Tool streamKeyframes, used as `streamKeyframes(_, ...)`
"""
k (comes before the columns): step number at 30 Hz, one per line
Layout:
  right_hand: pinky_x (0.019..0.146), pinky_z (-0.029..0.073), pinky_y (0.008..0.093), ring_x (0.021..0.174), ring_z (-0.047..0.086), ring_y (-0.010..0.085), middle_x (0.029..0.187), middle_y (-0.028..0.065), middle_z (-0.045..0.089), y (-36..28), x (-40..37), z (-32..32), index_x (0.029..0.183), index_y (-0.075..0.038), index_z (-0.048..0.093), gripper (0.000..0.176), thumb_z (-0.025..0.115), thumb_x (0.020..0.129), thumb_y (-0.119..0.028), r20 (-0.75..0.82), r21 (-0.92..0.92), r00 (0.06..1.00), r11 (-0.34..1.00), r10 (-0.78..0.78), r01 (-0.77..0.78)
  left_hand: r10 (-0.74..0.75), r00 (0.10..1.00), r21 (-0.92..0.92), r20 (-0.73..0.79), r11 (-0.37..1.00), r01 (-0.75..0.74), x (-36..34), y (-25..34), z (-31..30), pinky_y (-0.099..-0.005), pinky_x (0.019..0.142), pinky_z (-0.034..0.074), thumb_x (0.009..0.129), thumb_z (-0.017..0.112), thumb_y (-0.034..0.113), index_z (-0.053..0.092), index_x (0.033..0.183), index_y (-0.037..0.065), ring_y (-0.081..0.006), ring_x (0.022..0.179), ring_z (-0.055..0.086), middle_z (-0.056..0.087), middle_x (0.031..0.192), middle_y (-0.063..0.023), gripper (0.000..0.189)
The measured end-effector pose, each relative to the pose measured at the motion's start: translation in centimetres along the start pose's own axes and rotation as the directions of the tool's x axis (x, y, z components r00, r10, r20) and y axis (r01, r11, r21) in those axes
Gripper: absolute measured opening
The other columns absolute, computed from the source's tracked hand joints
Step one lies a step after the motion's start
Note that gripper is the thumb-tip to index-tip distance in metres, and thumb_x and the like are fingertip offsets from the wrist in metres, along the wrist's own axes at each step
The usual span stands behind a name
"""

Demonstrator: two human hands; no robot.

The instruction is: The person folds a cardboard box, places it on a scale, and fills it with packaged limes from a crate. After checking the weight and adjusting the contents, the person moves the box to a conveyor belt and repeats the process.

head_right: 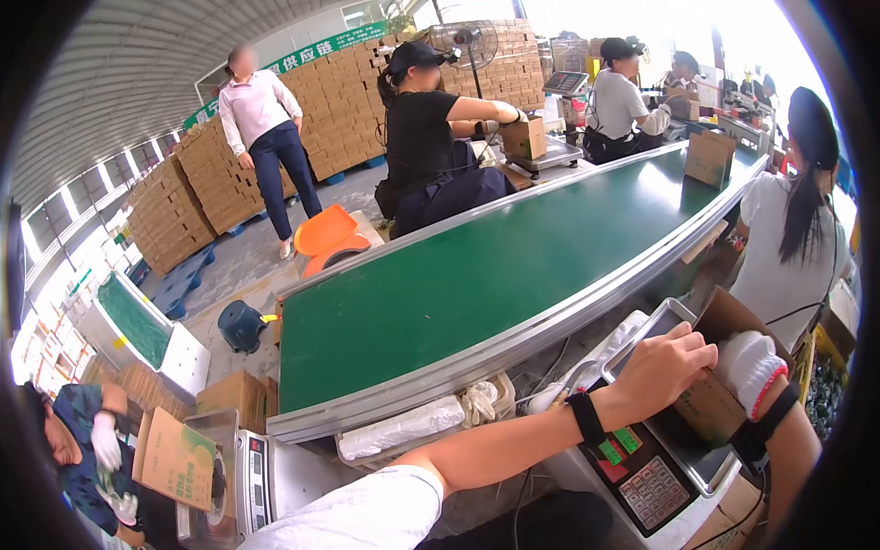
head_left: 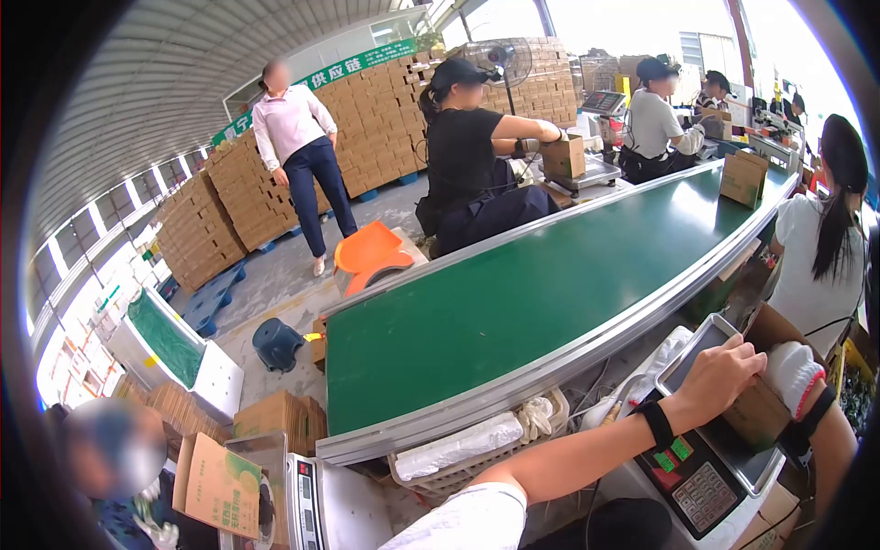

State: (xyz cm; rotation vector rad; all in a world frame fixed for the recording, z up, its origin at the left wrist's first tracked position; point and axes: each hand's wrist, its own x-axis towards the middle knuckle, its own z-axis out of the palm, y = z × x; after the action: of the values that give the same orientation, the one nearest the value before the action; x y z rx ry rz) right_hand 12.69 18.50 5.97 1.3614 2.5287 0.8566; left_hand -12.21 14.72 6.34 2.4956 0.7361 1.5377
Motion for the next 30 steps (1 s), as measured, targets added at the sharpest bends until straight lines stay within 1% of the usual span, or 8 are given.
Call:
streamKeyframes(2,0.063,0.052,0.0449,0.076,0.067,0.0313,0.079,0.0076,0.065,0.0,-0.1,-5.9,0.076,-0.017,0.067,0.009,0.070,0.076,-0.026,-0.039,0.006,0.998,0.998,-0.057,0.057,-0.005,1.000,0.011,0.022,1.000,0.005,0.5,-0.2,-0.1,-0.0402,0.075,0.055,0.085,0.071,0.009,0.059,0.090,0.009,-0.0268,0.096,0.062,0.060,0.086,-0.0052,0.013)
streamKeyframes(7,0.085,0.053,0.0389,0.094,0.065,0.0345,0.097,0.0145,0.064,0.7,-1.8,-15.5,0.104,-0.006,0.064,0.042,0.068,0.063,-0.001,-0.262,0.775,0.928,0.630,0.263,0.041,-0.014,0.996,0.009,0.086,1.000,0.013,1.4,-0.3,0.1,-0.0430,0.078,0.054,0.083,0.072,0.008,0.059,0.091,0.010,-0.0290,0.097,0.061,0.062,0.088,-0.0059,0.015)
streamKeyframes(13,0.089,0.047,0.0262,0.099,0.057,0.0142,0.118,0.0015,0.058,3.3,-12.5,-13.2,0.134,-0.007,0.058,0.050,0.057,0.084,-0.011,-0.034,0.995,0.769,0.090,0.639,-0.031,0.024,0.997,-0.153,0.074,0.988,-0.012,1.6,0.1,-0.7,-0.0459,0.097,0.047,0.076,0.074,0.011,0.067,0.094,0.006,-0.0344,0.104,0.060,0.066,0.098,-0.0113,0.020)
streamKeyframes(15,0.088,0.053,0.0360,0.106,0.062,0.0298,0.126,0.0184,0.058,1.7,-14.9,-15.9,0.118,-0.008,0.053,0.039,0.051,0.084,0.012,0.363,0.865,0.301,-0.439,0.882,0.243,0.075,0.994,-0.110,0.075,0.992,-0.066,1.7,0.1,-1.0,-0.0458,0.095,0.048,0.077,0.074,0.014,0.071,0.099,0.007,-0.0354,0.104,0.061,0.070,0.101,-0.0135,0.023)
streamKeyframes(19,0.074,0.053,0.0295,0.083,0.063,0.0179,0.101,0.0085,0.061,-2.0,-22.8,-18.9,0.123,-0.001,0.057,0.034,0.044,0.093,-0.010,0.490,0.866,0.284,-0.497,0.824,-0.053,0.141,0.987,-0.077,0.076,0.988,-0.135,2.2,-1.9,0.0,-0.0408,0.088,0.051,0.082,0.081,0.031,0.074,0.102,0.010,-0.0313,0.096,0.064,0.071,0.099,-0.0107,0.030)
streamKeyframes(27,0.080,0.041,0.0248,0.089,0.050,0.0076,0.102,-0.0017,0.054,-6.9,-49.7,-16.6,0.114,-0.012,0.061,0.024,0.053,0.101,-0.031,0.564,0.731,0.261,-0.328,0.783,-0.598,0.132,0.991,-0.138,-0.004,0.982,-0.131,2.1,-2.5,-2.0,-0.0334,0.085,0.052,0.089,0.078,0.038,0.075,0.101,0.008,-0.0205,0.092,0.069,0.074,0.095,-0.0072,0.032)
streamKeyframes(29,0.071,0.040,0.0215,0.081,0.049,0.0058,0.088,-0.0036,0.048,-8.9,-52.5,-17.0,0.108,-0.014,0.059,0.021,0.053,0.099,-0.032,0.759,0.475,0.077,-0.469,0.647,-0.745,-0.227,0.971,-0.317,0.079,0.917,0.240,1.8,-0.4,-3.5,-0.0307,0.093,0.049,0.096,0.072,0.024,0.073,0.104,0.007,-0.0105,0.098,0.066,0.073,0.100,-0.0008,0.019)
streamKeyframes(30,0.068,0.041,0.0197,0.078,0.050,0.0045,0.084,-0.0038,0.047,-10.2,-54.0,-16.8,0.108,-0.014,0.059,0.020,0.053,0.099,-0.031,0.826,0.346,-0.062,-0.591,0.560,-0.729,-0.220,0.972,-0.407,0.084,0.883,0.235,1.6,-0.6,-3.8,-0.0268,0.086,0.051,0.099,0.068,0.017,0.071,0.104,0.001,-0.0085,0.091,0.065,0.072,0.096,-0.0016,0.017)
